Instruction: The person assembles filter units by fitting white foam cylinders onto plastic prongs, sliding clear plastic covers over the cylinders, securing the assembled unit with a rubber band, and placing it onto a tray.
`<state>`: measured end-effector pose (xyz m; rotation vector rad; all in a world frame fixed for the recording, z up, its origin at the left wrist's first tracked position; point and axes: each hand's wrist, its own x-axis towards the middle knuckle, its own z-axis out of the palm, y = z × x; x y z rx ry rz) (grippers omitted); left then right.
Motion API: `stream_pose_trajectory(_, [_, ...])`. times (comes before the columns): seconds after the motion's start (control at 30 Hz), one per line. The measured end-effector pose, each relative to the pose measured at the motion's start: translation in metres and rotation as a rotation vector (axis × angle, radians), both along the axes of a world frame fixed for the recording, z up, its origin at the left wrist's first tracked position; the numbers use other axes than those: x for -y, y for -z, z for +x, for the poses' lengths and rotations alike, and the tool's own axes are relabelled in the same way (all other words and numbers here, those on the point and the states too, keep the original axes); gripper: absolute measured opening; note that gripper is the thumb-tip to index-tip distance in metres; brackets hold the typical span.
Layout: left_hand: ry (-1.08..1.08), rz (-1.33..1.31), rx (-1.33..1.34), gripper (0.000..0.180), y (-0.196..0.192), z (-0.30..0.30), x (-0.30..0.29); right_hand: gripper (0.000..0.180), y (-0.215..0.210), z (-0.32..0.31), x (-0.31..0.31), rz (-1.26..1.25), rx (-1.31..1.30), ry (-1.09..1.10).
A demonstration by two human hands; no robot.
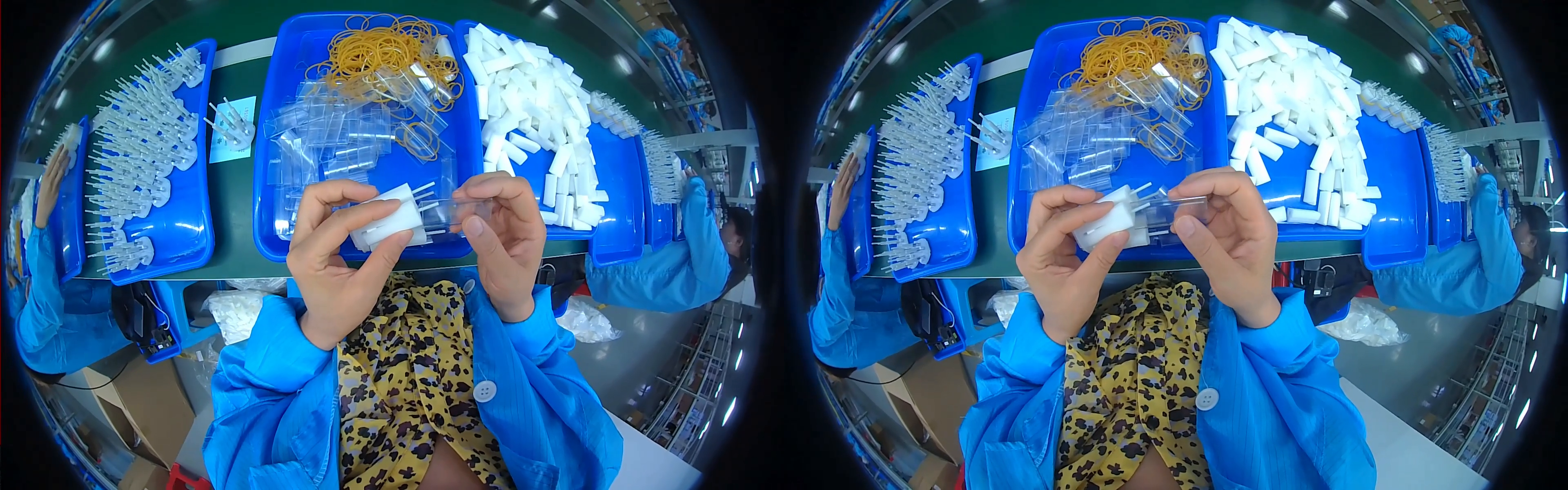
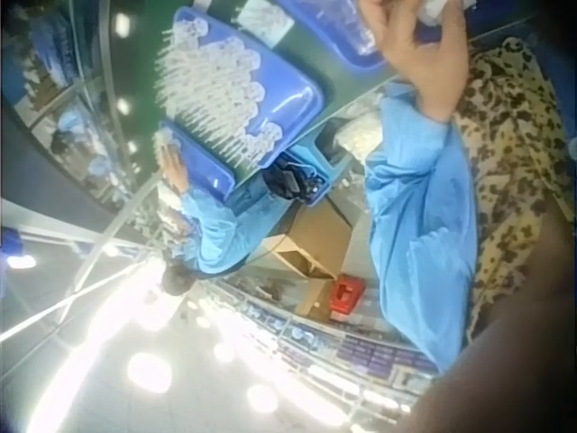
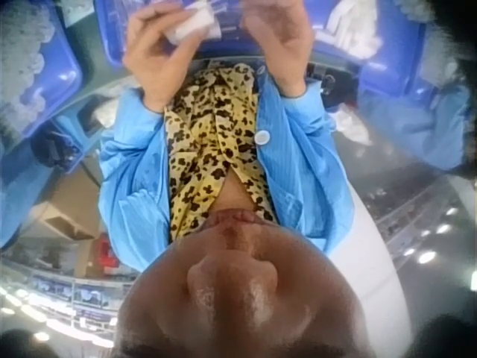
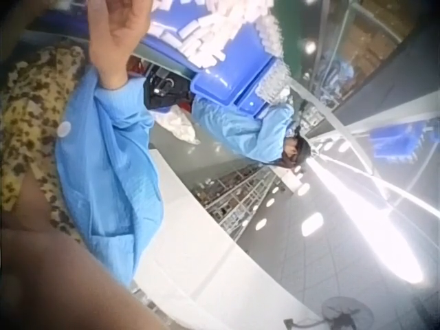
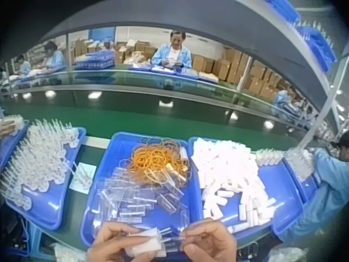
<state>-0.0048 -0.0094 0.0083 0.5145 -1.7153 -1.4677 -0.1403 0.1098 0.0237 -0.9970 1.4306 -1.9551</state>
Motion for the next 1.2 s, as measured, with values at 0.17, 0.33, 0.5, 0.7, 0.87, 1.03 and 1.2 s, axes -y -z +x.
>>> stream_pose_trajectory(0.17, [-0.010, -0.040, 0.024, 0.027, -0.001, 0.001, 0.001, 0.026, -0.003, 0.001, -0.001, 0.045, -0.164, 0.033])
stream_pose_trajectory(0.33, [0.006, -0.223, 0.054, 0.026, -0.008, 0.001, 0.005, 0.026, -0.003, 0.001, 0.001, 0.001, -0.205, 0.036])
stream_pose_trajectory(0.5, [0.024, -0.327, 0.078, 0.026, -0.012, 0.001, 0.006, 0.026, -0.002, -0.001, 0.000, 0.014, -0.214, 0.027])
stream_pose_trajectory(0.7, [0.009, -0.320, 0.030, 0.026, -0.008, -0.001, 0.002, 0.026, -0.006, -0.002, 0.003, 0.093, -0.091, -0.001])
stream_pose_trajectory(0.87, [-0.002, -0.411, 0.095, 0.026, -0.001, 0.002, 0.003, 0.026, -0.009, -0.004, 0.001, 0.156, 0.076, -0.032])
stream_pose_trajectory(1.03, [-0.034, -0.444, 0.086, 0.024, -0.002, -0.002, 0.005, 0.024, -0.009, -0.004, 0.003, 0.164, -0.321, 0.055])
stream_pose_trajectory(1.2, [-0.054, -0.403, 0.109, 0.023, -0.007, -0.002, 0.004, 0.027, -0.008, -0.003, 0.004, 0.180, -0.291, 0.046])
